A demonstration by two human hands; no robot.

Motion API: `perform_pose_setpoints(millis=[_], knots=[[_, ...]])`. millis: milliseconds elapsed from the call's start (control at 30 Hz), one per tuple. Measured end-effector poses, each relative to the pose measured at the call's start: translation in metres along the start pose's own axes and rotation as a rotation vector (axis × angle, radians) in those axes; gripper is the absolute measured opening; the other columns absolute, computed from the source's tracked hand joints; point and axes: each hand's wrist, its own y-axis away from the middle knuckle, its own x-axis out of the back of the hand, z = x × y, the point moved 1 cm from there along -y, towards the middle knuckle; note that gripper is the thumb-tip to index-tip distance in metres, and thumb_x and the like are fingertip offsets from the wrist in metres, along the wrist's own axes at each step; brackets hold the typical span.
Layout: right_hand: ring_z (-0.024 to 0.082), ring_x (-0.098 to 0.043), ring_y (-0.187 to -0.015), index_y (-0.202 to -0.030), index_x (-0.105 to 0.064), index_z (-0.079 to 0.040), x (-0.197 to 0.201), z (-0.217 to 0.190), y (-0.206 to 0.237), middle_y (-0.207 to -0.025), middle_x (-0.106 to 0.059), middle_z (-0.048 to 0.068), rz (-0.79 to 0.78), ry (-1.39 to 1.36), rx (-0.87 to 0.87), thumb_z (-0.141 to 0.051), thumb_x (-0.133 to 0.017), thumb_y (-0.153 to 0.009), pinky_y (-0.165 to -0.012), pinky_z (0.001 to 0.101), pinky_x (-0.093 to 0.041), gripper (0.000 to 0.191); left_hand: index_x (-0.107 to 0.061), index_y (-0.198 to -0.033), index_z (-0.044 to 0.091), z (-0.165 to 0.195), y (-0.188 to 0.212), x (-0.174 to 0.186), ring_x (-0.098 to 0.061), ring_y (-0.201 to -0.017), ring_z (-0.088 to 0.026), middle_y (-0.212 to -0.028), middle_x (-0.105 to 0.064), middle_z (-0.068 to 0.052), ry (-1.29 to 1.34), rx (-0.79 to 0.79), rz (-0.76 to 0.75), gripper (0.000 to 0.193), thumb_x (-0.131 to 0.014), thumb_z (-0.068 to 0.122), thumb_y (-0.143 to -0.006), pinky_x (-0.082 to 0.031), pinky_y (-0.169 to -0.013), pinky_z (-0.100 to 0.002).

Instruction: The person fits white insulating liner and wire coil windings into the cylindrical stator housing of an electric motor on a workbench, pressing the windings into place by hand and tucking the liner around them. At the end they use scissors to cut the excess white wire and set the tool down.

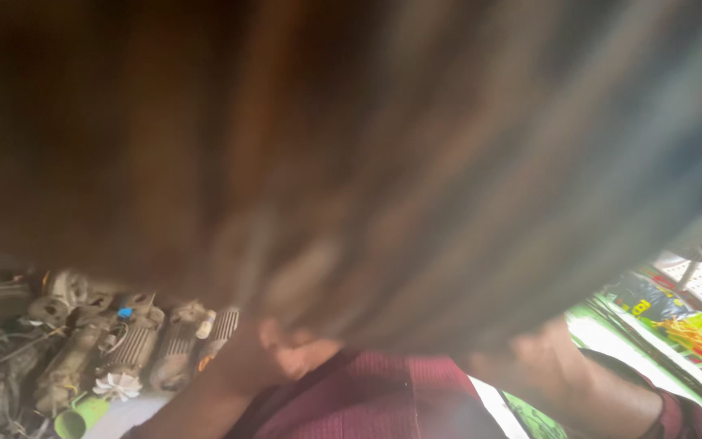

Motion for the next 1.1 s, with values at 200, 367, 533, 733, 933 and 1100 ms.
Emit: perform_pose_setpoints(millis=[200,367,533,733,933,1100], knots=[[0.033,-0.068,-0.108,-0.112,-0.073,-0.009,0.032,-0.018,-0.055,-0.114,-0.073,0.013,0.079,0.024,-0.013,-0.006,-0.065,-0.078,-0.094,0.0515,-0.052,0.035,-0.079,-0.099,0.009,0.006,-0.025,0.013,-0.063,-0.077,-0.014,-0.096,-0.065,0.002,0.067,0.037,-0.011,0.021,-0.080,0.011,-0.078,-0.051,-0.062,-0.032],[0.030,-0.069,-0.101,-0.110,-0.074,-0.010,0.040,-0.017,-0.071,-0.111,-0.074,0.009,-0.007,-0.154,-0.150,-0.004,-0.065,-0.079,-0.088,0.0462,-0.053,0.033,-0.077,-0.104,0.008,0.008,-0.044,0.006,-0.059,-0.076,-0.014,-0.100,-0.063,0.000,0.081,0.030,0.042,0.019,-0.085,0.014,-0.088,-0.052,-0.065,-0.032],[0.027,-0.067,-0.086,-0.113,-0.074,-0.007,0.054,-0.026,-0.087,-0.103,-0.070,0.007,-0.153,0.077,-0.045,-0.008,-0.066,-0.077,-0.071,0.0415,-0.052,0.037,-0.077,-0.112,0.006,0.010,-0.041,0.002,-0.058,-0.078,-0.015,-0.105,-0.060,0.000,0.097,0.046,0.024,0.027,-0.084,0.019,-0.089,-0.052,-0.071,-0.035],[0.025,-0.068,-0.086,-0.087,-0.066,-0.011,0.047,-0.038,-0.115,-0.088,-0.064,0.004,-0.282,0.251,0.071,-0.015,-0.066,-0.073,-0.068,0.0377,-0.057,0.015,-0.075,-0.117,0.012,0.011,-0.035,0.004,-0.058,-0.082,-0.020,-0.098,-0.057,-0.001,0.028,0.055,0.009,0.034,-0.085,0.027,-0.089,-0.048,-0.072,-0.040],[0.024,-0.071,-0.085,-0.090,-0.067,-0.012,0.038,-0.043,-0.119,-0.086,-0.069,0.004,-0.348,0.384,0.035,-0.016,-0.066,-0.079,-0.061,0.0366,-0.057,0.012,-0.073,-0.125,0.009,0.021,-0.038,0.018,-0.062,-0.089,-0.025,-0.103,-0.062,-0.004,-0.019,0.093,-0.053,0.036,-0.078,0.024,-0.092,-0.052,-0.079,-0.040],[0.027,-0.074,-0.071,-0.090,-0.072,-0.015,0.027,-0.043,-0.125,-0.075,-0.072,0.007,-0.439,0.413,-0.017,-0.015,-0.067,-0.084,-0.056,0.0404,-0.057,0.008,-0.073,-0.121,0.012,0.039,-0.035,0.018,-0.062,-0.089,-0.026,-0.100,-0.061,-0.004,-0.125,0.087,0.022,0.031,-0.077,0.018,-0.091,-0.052,-0.081,-0.041]])
